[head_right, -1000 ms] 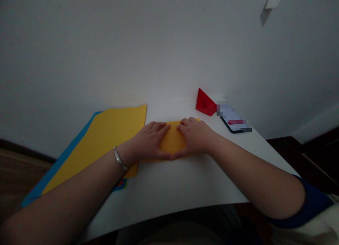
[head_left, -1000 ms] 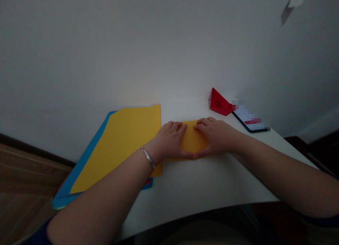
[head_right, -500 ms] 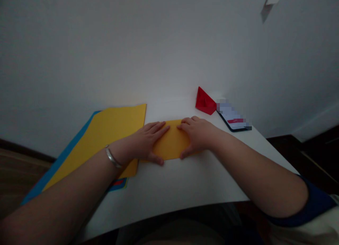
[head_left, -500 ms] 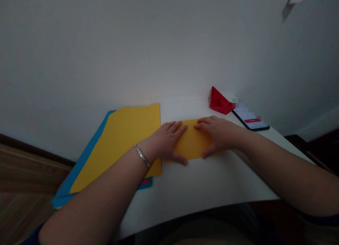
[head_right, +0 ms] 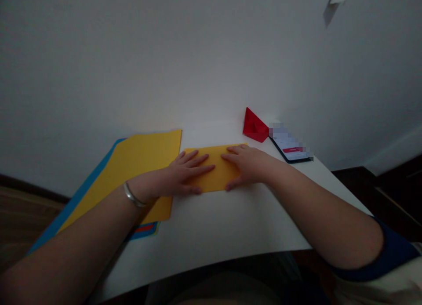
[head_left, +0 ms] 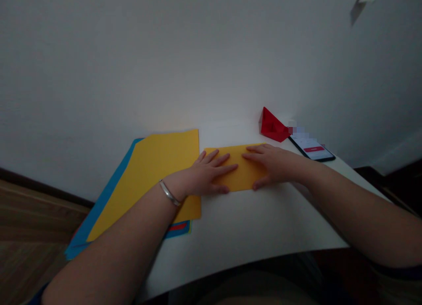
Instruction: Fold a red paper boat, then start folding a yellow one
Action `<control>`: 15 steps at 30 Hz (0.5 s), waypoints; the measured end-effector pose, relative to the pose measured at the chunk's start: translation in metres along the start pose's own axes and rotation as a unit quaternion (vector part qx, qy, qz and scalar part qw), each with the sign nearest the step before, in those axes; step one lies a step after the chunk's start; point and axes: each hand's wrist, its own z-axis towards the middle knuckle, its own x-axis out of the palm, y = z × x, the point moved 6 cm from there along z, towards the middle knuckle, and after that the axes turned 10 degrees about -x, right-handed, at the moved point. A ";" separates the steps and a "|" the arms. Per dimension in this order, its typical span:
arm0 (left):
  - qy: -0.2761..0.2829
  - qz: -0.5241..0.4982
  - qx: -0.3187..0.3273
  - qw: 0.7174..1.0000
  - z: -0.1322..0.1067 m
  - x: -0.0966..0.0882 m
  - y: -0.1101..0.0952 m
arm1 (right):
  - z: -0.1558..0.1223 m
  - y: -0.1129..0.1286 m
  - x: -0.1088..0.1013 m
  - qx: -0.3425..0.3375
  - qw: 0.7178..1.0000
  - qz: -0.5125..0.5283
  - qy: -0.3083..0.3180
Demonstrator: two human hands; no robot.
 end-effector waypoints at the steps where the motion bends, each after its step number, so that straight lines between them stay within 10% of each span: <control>1: -0.007 0.000 0.001 1.000 0.000 -0.001 -0.001 | 0.001 -0.002 0.001 0.004 1.000 0.010 0.003; 15: -0.139 -0.058 -0.012 0.989 0.001 -0.006 -0.027 | 0.004 0.005 -0.002 0.032 0.999 0.021 -0.027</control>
